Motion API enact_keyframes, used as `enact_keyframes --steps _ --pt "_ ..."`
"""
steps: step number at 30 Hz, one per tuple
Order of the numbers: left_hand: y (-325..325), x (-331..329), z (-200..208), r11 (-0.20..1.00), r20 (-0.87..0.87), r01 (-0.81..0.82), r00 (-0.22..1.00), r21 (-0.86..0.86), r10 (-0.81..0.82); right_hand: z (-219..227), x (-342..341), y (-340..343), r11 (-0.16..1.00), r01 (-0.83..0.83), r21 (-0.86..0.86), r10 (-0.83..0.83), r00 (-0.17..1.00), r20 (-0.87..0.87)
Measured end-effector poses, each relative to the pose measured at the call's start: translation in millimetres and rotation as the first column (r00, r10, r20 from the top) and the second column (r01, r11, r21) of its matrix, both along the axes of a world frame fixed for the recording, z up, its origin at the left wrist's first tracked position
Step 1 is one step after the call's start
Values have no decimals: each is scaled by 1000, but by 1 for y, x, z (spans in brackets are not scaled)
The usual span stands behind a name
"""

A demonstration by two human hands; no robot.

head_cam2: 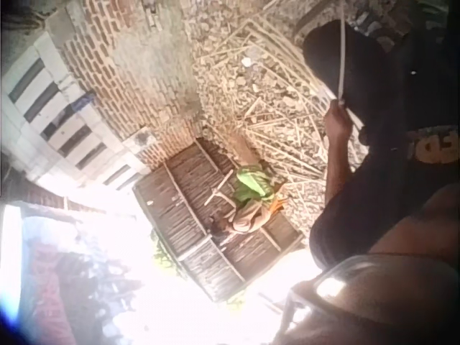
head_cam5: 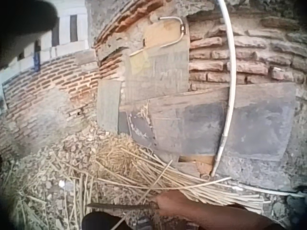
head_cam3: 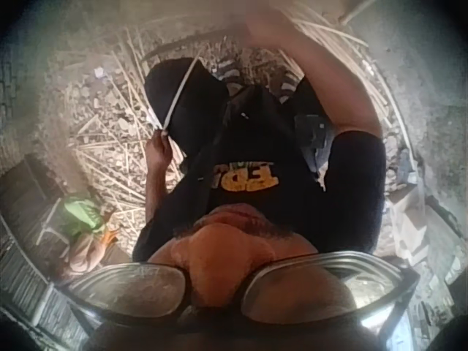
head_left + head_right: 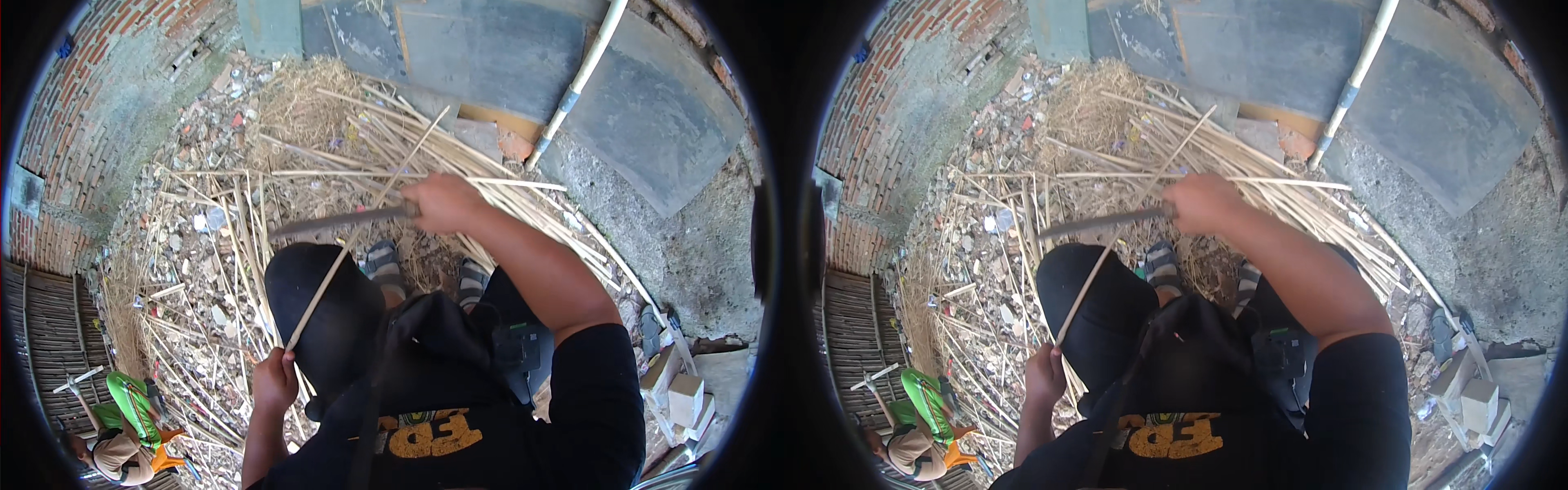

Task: The person strips thin layers from a bamboo pole using a large knife while sitting on the ground.

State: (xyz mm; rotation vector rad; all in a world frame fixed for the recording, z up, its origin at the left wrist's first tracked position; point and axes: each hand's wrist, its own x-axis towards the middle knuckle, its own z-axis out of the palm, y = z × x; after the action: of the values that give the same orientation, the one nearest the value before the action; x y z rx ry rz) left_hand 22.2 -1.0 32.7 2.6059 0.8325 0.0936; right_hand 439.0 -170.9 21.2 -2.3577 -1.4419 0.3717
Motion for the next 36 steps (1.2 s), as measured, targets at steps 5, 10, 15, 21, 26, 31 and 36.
enact_keyframes --steps 5,10,15,21,26,31,36 --pt "3 1 -6 1000 -17 14 1000 -7 -14 -12 28 -7 985 170 18 -169 985 -46" --pt "13 -9 -8 996 -19 46 999 -79 -48 -5 -7 4 995 17 99 -15 1000 -21" --pt "15 -3 -16 998 2 29 1000 -58 -29 -18 27 -3 970 203 134 -190 976 -105" --pt "14 -6 -11 995 3 32 999 -92 -32 3 -6 6 999 7 41 -11 997 78" --pt "18 -1 -12 991 17 48 999 -124 -47 -6 46 -15 953 299 48 -297 954 -50" --pt "15 -5 -7 989 3 33 999 -146 -33 0 9 -4 990 73 122 -67 996 -50" --pt "17 -2 -15 991 26 49 999 -122 -47 -16 49 -16 961 239 136 -224 967 -119"
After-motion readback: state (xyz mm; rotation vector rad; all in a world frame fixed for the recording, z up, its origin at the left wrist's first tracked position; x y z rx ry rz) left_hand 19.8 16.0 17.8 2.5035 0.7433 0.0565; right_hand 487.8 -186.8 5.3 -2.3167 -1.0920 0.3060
